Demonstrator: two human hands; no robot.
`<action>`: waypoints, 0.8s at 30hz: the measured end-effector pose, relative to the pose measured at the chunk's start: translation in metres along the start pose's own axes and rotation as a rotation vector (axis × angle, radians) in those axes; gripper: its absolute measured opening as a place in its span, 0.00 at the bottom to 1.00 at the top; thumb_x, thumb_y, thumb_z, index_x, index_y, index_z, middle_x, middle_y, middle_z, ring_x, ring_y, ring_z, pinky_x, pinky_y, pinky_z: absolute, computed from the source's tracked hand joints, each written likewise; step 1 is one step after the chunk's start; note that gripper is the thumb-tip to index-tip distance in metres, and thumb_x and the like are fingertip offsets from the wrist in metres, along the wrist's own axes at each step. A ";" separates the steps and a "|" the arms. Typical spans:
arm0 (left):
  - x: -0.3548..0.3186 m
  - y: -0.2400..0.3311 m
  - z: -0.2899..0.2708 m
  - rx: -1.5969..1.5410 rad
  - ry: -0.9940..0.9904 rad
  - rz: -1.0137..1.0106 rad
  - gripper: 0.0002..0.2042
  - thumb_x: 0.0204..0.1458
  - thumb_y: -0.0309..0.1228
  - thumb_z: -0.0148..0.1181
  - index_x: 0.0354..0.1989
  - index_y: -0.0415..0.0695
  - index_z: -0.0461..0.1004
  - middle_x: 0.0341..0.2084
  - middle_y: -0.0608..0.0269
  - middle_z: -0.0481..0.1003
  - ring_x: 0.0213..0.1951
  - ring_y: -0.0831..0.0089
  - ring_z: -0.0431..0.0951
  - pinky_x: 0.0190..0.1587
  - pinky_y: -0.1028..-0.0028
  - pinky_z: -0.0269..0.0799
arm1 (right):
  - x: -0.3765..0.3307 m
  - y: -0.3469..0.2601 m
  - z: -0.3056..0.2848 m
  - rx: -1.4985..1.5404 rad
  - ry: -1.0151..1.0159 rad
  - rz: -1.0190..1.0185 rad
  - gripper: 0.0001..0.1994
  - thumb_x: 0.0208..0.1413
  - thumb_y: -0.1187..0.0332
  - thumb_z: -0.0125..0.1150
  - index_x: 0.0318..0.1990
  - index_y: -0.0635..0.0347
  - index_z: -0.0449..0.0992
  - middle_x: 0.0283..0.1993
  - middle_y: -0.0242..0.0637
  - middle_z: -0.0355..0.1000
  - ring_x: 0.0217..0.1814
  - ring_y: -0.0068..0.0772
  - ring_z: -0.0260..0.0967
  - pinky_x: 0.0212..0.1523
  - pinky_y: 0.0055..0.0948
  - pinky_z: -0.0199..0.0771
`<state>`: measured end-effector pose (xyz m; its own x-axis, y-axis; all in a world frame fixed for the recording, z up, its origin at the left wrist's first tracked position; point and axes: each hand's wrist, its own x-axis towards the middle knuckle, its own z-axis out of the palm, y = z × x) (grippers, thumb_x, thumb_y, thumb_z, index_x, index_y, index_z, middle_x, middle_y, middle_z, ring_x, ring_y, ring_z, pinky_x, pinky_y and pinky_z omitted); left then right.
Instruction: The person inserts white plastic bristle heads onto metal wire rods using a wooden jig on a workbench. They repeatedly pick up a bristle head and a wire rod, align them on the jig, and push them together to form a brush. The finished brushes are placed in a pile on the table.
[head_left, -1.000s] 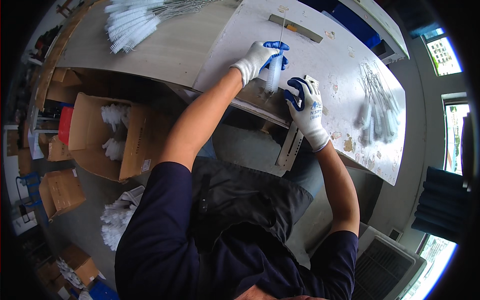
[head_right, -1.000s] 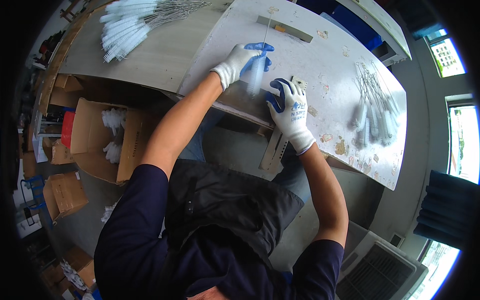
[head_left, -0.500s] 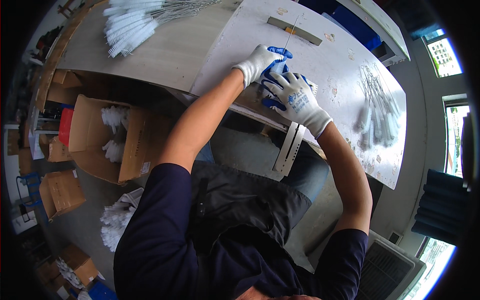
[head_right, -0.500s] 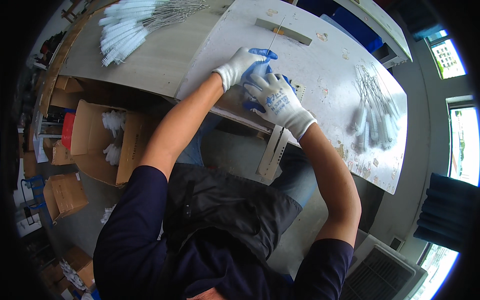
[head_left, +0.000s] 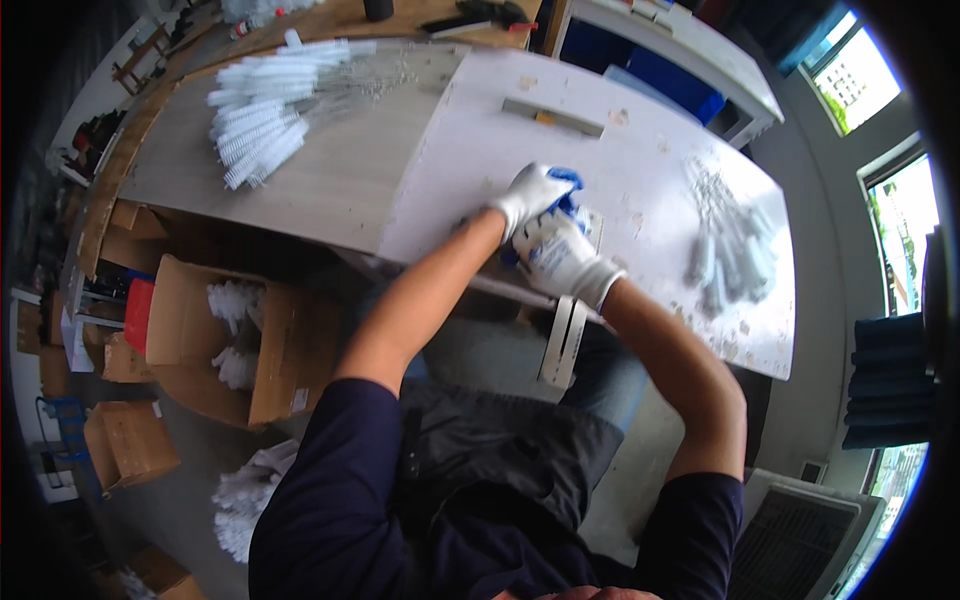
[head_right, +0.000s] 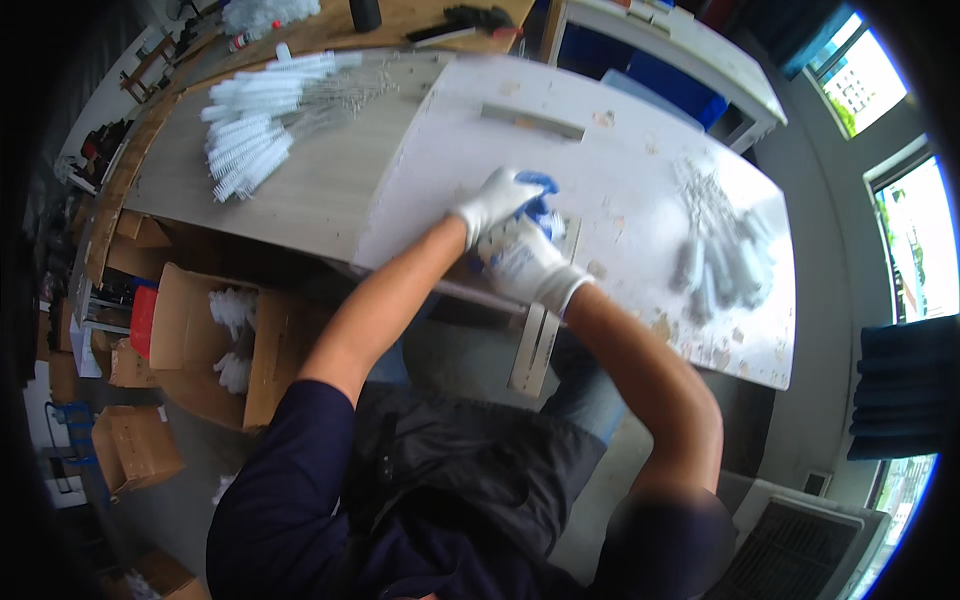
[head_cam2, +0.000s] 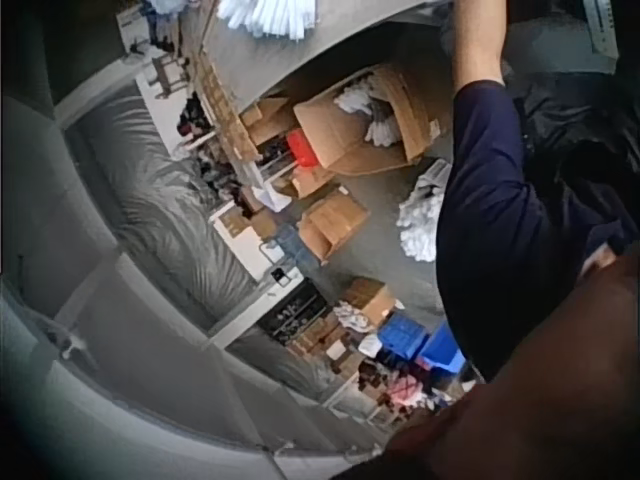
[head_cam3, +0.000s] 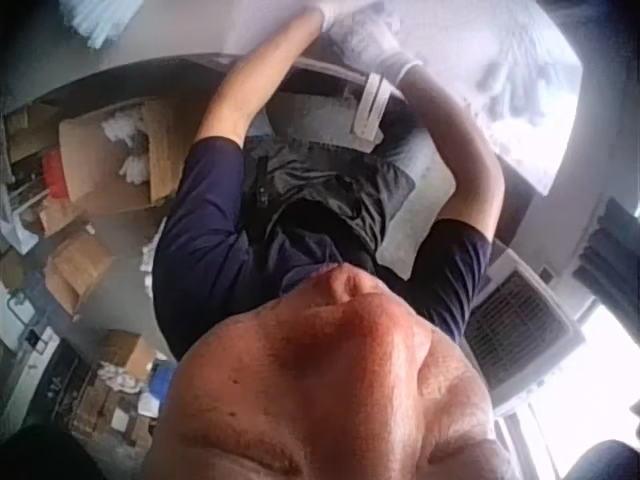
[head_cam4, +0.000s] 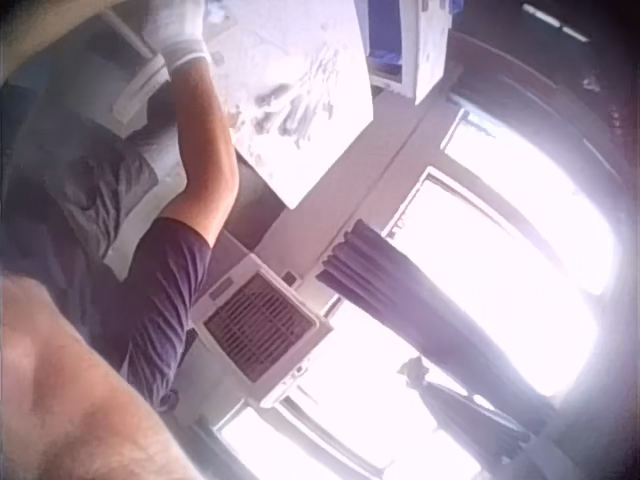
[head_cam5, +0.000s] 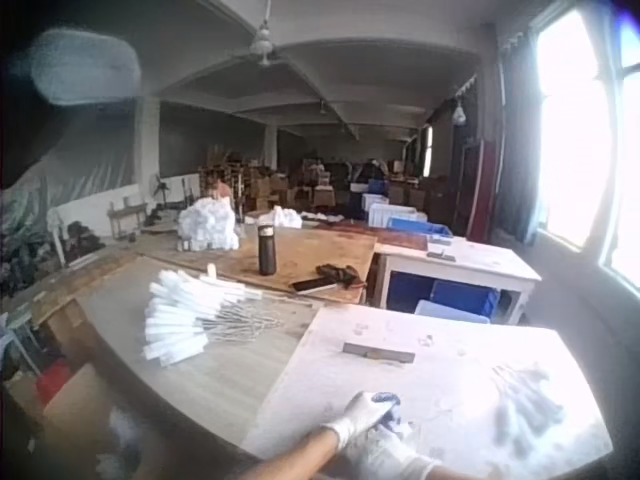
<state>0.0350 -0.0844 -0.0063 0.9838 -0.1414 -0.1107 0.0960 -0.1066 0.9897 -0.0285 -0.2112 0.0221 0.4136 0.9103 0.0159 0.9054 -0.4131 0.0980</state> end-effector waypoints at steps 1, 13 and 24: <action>-0.002 -0.008 0.001 -0.050 0.137 0.051 0.13 0.60 0.30 0.58 0.48 0.39 0.82 0.34 0.61 0.83 0.31 0.75 0.80 0.35 0.73 0.77 | 0.001 -0.004 -0.009 -0.018 -0.070 0.039 0.12 0.50 0.58 0.61 0.34 0.55 0.79 0.33 0.38 0.79 0.38 0.42 0.77 0.44 0.40 0.74; -0.202 -0.047 0.067 -0.836 0.550 -0.124 0.07 0.63 0.27 0.54 0.46 0.42 0.75 0.27 0.60 0.79 0.23 0.69 0.81 0.24 0.69 0.79 | 0.005 -0.049 -0.047 0.081 -0.357 0.480 0.17 0.59 0.56 0.57 0.41 0.59 0.84 0.39 0.47 0.82 0.44 0.47 0.82 0.43 0.42 0.80; -0.216 -0.063 0.112 -1.007 0.108 -0.264 0.10 0.64 0.35 0.55 0.46 0.42 0.75 0.31 0.63 0.79 0.28 0.74 0.81 0.28 0.75 0.78 | 0.009 -0.063 -0.030 0.248 -0.245 0.751 0.18 0.60 0.62 0.50 0.42 0.66 0.83 0.45 0.59 0.79 0.50 0.57 0.79 0.52 0.47 0.77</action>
<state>-0.2003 -0.1578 -0.0551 0.9167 -0.1385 -0.3747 0.3425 0.7552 0.5589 -0.0847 -0.1764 0.0456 0.8999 0.3703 -0.2306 0.3631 -0.9288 -0.0746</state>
